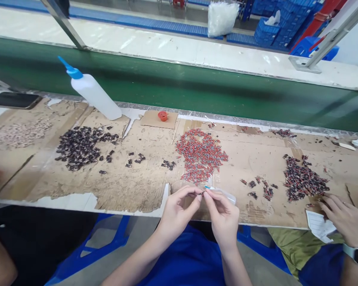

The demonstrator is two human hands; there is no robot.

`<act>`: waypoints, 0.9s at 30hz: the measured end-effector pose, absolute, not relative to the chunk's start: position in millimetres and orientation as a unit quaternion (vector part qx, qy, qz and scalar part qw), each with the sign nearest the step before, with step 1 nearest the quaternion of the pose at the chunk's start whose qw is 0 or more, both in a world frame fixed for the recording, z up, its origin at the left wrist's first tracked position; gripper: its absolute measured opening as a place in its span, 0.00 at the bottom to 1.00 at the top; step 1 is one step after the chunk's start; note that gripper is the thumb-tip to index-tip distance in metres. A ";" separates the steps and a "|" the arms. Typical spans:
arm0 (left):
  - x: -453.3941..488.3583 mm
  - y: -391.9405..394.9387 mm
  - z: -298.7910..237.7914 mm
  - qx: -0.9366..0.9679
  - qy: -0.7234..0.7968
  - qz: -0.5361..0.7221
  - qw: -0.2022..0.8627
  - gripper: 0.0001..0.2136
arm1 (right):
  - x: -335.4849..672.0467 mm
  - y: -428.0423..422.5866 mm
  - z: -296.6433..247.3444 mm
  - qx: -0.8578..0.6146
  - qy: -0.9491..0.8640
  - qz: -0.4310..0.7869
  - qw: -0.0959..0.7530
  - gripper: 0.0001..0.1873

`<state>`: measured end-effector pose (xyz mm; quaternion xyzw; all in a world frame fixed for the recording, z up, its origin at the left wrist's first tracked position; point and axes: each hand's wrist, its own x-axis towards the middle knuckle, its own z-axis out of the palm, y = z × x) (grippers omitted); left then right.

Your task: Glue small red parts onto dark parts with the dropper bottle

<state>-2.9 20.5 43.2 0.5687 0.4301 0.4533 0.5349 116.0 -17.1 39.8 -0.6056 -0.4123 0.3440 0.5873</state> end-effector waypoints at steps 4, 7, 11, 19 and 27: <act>0.3 22.1 41.0 0.566 0.424 0.442 0.553 0.09 | 117.8 -20.6 36.4 -0.601 -0.422 0.341 0.587 0.06; 6.2 22.1 38.3 0.557 0.416 0.412 0.590 0.11 | 122.7 -22.9 33.9 -0.627 -0.412 0.314 0.581 0.07; 3.8 30.8 32.3 0.623 0.408 0.368 0.557 0.15 | 146.9 -24.7 29.9 -0.688 -0.360 0.251 0.578 0.11; -68.9 95.3 2.1 0.763 0.507 0.372 0.153 0.13 | 207.6 -33.5 28.1 -0.734 -0.547 0.033 0.400 0.19; -67.2 114.7 -2.0 0.835 0.475 0.259 0.098 0.10 | 187.4 -35.5 14.3 -0.670 -0.694 0.075 0.252 0.17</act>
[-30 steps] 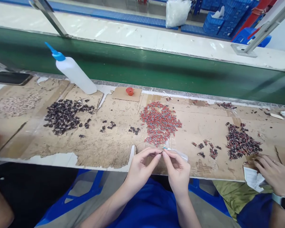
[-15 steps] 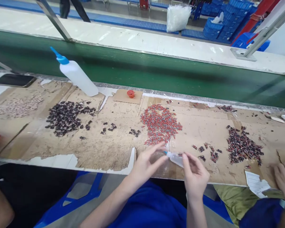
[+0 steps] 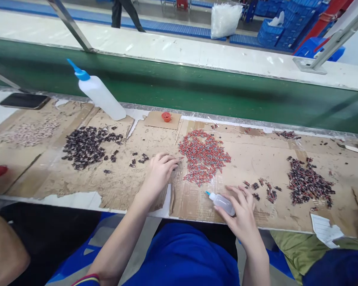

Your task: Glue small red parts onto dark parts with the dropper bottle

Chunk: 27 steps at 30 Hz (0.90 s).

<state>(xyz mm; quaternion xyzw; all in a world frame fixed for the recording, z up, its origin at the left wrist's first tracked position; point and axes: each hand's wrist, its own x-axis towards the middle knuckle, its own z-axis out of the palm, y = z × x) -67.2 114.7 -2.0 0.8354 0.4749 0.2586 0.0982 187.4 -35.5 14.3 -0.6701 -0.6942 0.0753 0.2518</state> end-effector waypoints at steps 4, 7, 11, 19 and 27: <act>-65.4 115.7 8.2 0.865 0.456 0.189 0.086 0.12 | 190.7 -34.5 7.6 -0.660 -0.695 0.094 0.271 0.15; -67.2 114.0 16.0 0.873 0.443 0.184 0.085 0.14 | 192.7 -34.9 7.2 -0.657 -0.677 0.119 0.311 0.18; -60.1 99.0 20.3 0.853 0.444 0.243 0.129 0.15 | 189.0 -35.7 10.6 -0.670 -0.602 0.177 0.396 0.17; -22.9 41.3 6.4 0.780 0.419 0.364 0.290 0.04 | 189.6 -30.4 6.6 -0.657 -0.412 0.309 0.551 0.18; -13.8 20.1 -16.8 0.788 0.479 0.360 0.142 0.04 | 174.6 -25.4 3.6 -0.611 -0.309 0.378 0.623 0.17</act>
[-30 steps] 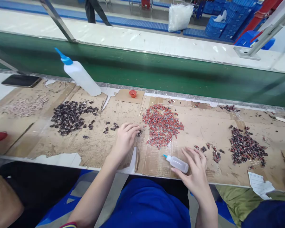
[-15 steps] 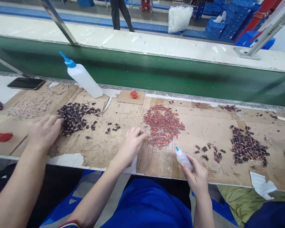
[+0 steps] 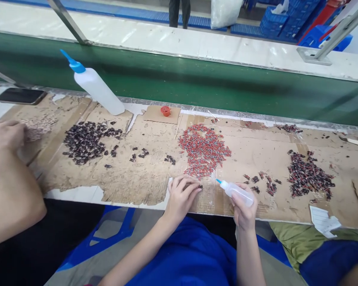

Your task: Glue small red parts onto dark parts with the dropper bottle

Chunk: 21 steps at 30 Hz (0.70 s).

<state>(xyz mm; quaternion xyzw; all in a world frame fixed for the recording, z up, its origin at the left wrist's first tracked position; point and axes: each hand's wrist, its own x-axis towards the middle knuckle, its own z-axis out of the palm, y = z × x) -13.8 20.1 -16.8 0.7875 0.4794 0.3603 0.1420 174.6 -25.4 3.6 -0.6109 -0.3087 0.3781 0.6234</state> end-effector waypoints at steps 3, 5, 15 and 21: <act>-17.1 21.0 -19.8 0.792 0.454 0.370 0.172 0.08 | 169.0 -21.9 4.6 -0.620 -0.276 0.365 0.637 0.17; -19.1 22.2 -21.2 0.790 0.444 0.377 0.194 0.08 | 167.4 -20.7 4.5 -0.631 -0.281 0.359 0.627 0.15; -17.4 24.7 -22.7 0.765 0.461 0.383 0.237 0.08 | 159.4 -14.2 5.0 -0.674 -0.374 0.327 0.547 0.12; -17.8 24.0 -22.7 0.766 0.469 0.375 0.228 0.08 | 159.4 -12.9 2.5 -0.678 -0.384 0.338 0.528 0.12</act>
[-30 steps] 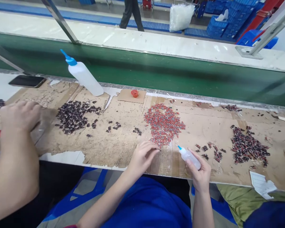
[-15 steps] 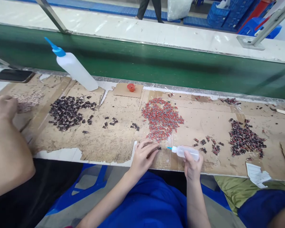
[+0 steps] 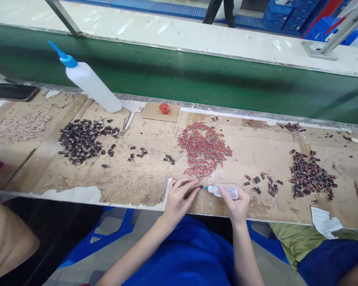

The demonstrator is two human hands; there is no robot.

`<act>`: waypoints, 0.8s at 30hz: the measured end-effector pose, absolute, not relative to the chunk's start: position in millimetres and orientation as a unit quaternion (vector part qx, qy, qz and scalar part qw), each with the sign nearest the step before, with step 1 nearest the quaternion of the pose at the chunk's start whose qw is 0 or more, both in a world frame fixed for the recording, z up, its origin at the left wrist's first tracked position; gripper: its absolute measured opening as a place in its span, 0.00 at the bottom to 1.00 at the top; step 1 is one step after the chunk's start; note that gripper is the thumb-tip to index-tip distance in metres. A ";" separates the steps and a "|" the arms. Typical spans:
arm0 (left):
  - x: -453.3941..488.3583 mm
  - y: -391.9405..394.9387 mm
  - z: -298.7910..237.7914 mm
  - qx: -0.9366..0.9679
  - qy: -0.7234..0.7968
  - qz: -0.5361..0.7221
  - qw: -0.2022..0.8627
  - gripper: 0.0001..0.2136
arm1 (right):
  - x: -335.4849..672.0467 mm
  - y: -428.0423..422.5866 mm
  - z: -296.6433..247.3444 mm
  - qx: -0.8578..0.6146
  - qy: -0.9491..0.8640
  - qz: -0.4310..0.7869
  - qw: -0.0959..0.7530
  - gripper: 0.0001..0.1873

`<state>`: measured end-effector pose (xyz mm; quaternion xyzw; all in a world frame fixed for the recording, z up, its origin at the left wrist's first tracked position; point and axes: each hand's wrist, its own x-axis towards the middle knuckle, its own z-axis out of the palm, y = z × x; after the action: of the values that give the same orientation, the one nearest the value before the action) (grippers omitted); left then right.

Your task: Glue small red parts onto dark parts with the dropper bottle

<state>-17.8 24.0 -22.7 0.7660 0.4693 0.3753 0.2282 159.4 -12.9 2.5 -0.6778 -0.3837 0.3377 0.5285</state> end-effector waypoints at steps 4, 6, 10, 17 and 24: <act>-17.6 23.4 -21.3 0.769 0.477 0.363 0.221 0.07 | 158.1 -11.1 4.3 -0.684 -0.379 0.334 0.525 0.12; -17.5 23.1 -20.3 0.771 0.480 0.358 0.215 0.06 | 157.8 -10.1 6.2 -0.689 -0.376 0.322 0.529 0.12; -17.5 22.8 -19.6 0.769 0.486 0.355 0.215 0.05 | 159.1 -10.4 8.2 -0.700 -0.368 0.297 0.535 0.13; -17.0 23.2 -18.7 0.766 0.482 0.365 0.217 0.05 | 160.7 -13.1 1.9 -0.678 -0.381 0.348 0.523 0.12; -17.8 22.2 -19.1 0.766 0.492 0.347 0.224 0.06 | 159.2 -8.8 8.2 -0.692 -0.378 0.318 0.526 0.14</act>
<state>-17.8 22.2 -19.1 0.7663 0.4921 0.3470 0.2239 159.2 -8.8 8.2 -0.6922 -0.3779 0.3179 0.5264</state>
